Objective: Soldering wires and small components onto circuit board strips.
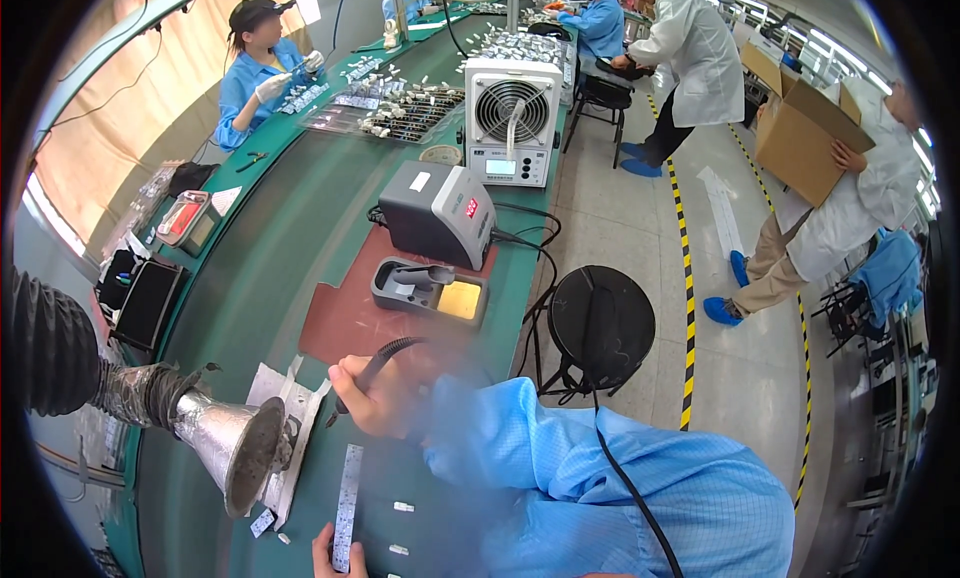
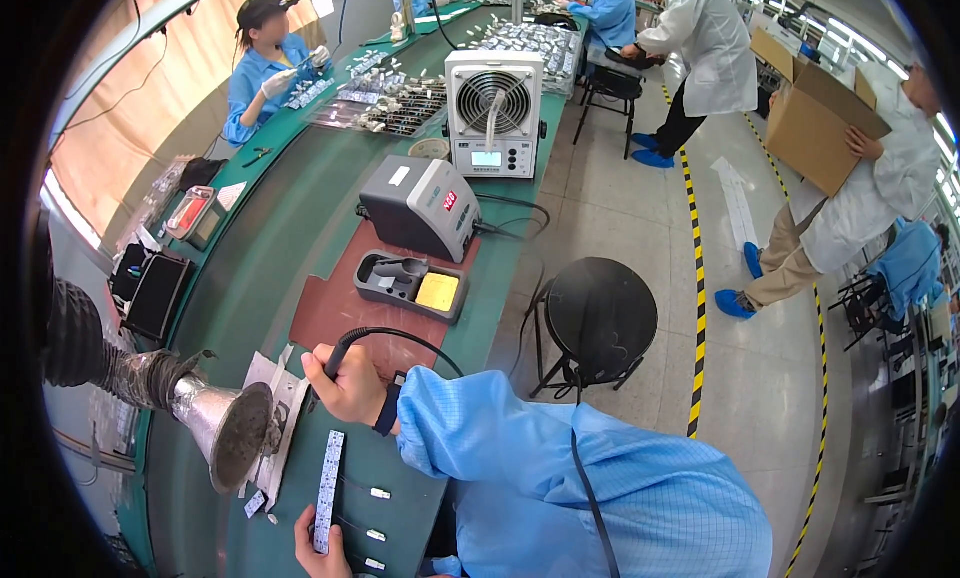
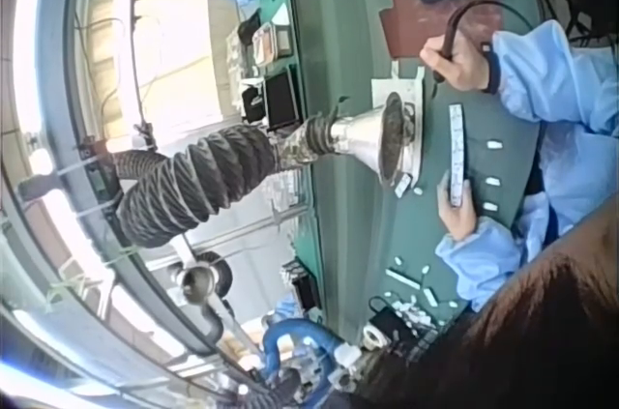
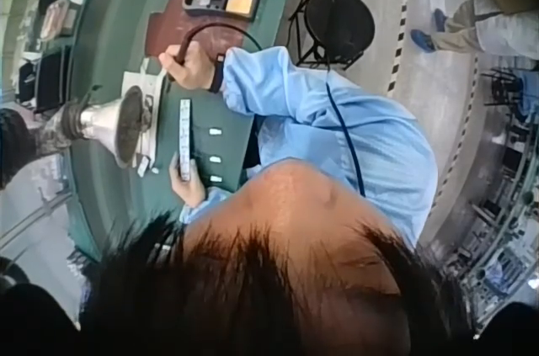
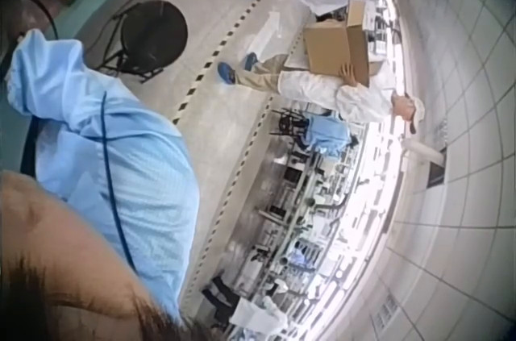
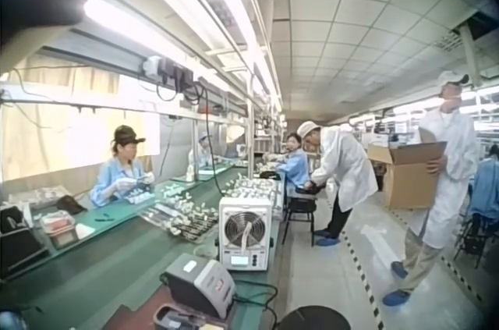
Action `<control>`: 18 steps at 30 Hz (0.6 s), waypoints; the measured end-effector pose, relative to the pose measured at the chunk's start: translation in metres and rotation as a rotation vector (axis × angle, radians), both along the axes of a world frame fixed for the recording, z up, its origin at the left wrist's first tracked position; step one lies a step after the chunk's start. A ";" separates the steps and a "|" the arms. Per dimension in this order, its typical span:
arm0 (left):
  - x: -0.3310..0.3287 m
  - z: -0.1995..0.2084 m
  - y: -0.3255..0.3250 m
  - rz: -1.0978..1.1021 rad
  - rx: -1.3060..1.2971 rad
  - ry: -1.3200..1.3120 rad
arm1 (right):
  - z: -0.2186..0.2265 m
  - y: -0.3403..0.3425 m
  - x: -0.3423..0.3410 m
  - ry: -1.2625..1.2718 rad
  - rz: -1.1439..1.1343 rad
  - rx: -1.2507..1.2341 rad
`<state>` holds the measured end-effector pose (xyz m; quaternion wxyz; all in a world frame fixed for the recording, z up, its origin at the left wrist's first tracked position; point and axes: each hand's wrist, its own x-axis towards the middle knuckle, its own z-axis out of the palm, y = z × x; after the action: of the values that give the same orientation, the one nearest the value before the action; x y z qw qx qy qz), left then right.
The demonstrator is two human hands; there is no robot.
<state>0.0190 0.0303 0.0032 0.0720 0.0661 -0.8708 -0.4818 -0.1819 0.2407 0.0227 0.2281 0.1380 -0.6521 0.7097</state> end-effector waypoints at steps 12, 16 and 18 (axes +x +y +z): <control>-0.001 0.003 0.001 -0.005 -0.011 -0.011 | -0.004 -0.002 -0.002 0.029 -0.008 -0.014; 0.000 0.002 0.002 0.009 -0.008 -0.010 | -0.002 -0.002 -0.001 0.017 -0.016 -0.015; -0.001 0.003 0.001 0.005 -0.008 -0.009 | -0.002 -0.002 -0.001 0.015 -0.008 -0.020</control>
<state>0.0183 0.0317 0.0058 0.0697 0.0701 -0.8729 -0.4778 -0.1828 0.2392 0.0210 0.2373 0.1384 -0.6437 0.7142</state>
